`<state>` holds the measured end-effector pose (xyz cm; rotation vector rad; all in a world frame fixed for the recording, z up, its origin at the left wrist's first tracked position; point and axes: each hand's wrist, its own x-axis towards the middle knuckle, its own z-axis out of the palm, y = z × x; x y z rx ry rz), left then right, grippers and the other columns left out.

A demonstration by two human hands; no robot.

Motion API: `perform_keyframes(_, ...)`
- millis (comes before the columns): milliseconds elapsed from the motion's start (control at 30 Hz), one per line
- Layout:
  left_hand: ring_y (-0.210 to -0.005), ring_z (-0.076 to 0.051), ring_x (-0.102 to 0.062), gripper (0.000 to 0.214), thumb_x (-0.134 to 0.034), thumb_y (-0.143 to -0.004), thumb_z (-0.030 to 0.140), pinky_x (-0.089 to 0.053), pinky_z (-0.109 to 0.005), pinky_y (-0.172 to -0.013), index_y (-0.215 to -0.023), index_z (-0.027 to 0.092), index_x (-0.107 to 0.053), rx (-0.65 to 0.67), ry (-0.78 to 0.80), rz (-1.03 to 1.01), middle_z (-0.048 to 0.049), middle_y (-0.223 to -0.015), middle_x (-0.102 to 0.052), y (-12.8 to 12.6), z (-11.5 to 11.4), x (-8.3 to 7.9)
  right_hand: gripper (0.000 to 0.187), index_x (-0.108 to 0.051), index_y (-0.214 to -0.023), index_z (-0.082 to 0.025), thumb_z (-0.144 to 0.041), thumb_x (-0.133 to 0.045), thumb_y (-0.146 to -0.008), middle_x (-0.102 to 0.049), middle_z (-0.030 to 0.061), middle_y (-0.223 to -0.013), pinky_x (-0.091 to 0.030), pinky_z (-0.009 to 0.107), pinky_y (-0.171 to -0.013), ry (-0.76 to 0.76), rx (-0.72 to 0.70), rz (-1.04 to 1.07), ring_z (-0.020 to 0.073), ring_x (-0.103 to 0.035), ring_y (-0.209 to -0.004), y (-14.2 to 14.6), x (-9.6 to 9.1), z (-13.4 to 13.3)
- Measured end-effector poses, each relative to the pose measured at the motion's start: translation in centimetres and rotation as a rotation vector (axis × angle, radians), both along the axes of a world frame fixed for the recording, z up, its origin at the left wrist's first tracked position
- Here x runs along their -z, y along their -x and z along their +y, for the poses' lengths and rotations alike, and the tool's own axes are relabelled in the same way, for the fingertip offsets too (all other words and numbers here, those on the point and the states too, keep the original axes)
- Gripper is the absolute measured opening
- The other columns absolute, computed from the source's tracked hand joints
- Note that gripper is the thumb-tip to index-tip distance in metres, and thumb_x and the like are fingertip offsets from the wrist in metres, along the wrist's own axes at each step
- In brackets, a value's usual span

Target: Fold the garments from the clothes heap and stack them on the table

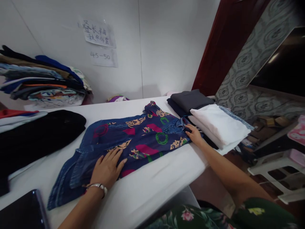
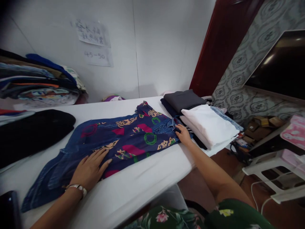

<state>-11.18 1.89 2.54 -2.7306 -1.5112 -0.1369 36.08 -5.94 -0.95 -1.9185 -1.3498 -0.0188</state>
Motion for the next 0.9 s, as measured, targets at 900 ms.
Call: perform_keyframes(900,-0.103,-0.023,-0.059,0.038,-0.061,-0.081,0.048,-0.045,-0.032,-0.086,-0.102,0.017,-0.067,0.228,0.271,-0.42,-0.0112,-0.108,-0.065,-34.6,1.2,-0.7,0.019,-0.065,-0.089,-0.024,-0.018,-0.053,-0.076,-0.07,0.0017,-0.092,-0.047,0.032,-0.082,0.085,-0.073,0.144,0.0205,-0.063,-0.09,-0.8,0.2,2.3)
